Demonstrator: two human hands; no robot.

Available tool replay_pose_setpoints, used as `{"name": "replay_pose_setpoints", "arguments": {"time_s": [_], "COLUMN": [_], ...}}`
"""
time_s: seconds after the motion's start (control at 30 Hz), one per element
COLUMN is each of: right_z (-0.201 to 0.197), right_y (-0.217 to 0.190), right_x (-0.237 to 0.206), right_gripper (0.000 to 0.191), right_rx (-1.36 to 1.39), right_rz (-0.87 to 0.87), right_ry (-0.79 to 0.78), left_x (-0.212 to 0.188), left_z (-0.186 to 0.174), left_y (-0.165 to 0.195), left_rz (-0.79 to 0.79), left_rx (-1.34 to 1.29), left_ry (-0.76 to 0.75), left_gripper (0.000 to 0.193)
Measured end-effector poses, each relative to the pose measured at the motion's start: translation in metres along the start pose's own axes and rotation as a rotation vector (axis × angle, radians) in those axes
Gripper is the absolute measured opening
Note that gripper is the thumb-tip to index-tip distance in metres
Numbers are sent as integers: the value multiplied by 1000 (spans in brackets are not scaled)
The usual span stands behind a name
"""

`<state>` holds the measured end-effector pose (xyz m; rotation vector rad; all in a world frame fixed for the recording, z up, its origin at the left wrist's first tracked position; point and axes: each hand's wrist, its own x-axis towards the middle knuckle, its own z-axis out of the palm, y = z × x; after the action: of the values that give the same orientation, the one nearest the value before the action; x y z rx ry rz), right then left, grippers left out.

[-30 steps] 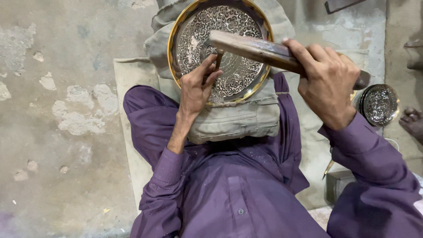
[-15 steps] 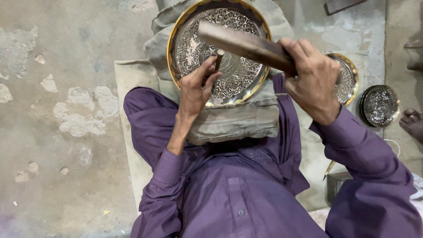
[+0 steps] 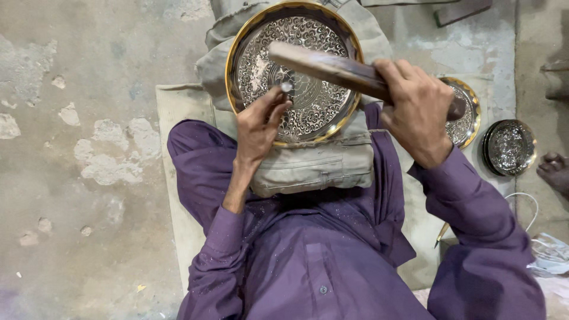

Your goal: The person sits cross-legged on the floor with an ornate metal tray resting on a cushion. They hold a small punch against the tray's engraved surface with one hand and repeatedly strike it with a wooden mallet in the other hand, repositioning the punch to work different spots of the pattern.

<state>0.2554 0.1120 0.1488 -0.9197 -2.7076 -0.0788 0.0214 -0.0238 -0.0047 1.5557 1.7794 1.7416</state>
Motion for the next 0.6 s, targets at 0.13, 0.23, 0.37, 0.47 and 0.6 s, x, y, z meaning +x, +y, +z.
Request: {"name": "replay_pose_setpoints", "arguments": {"time_s": [0.13,0.23,0.37,0.47,0.6], "right_z": [23,49,85,101,111], "right_y": [44,67,75,76,79], "right_x": [-33,-64,-94,-103,-101], "right_gripper": [38,43,56,47,33], "right_rx": [299,608,929,986,869], "right_rz": [225,384,522,416,401], "right_ry": [8,-73,-206,-180,-120], "left_x": [-16,-29,-41,-44,-46], "left_z": [-25,-50,-71,-75,-75], "left_y": [0,6,18,22,24], "left_rz": [10,-56,-196,-210,-196], "left_rx": [-97,-139,-111,-142,-159], "left_ry": [186,255,324,328,312], "left_gripper": [38,35,40,42,41]}}
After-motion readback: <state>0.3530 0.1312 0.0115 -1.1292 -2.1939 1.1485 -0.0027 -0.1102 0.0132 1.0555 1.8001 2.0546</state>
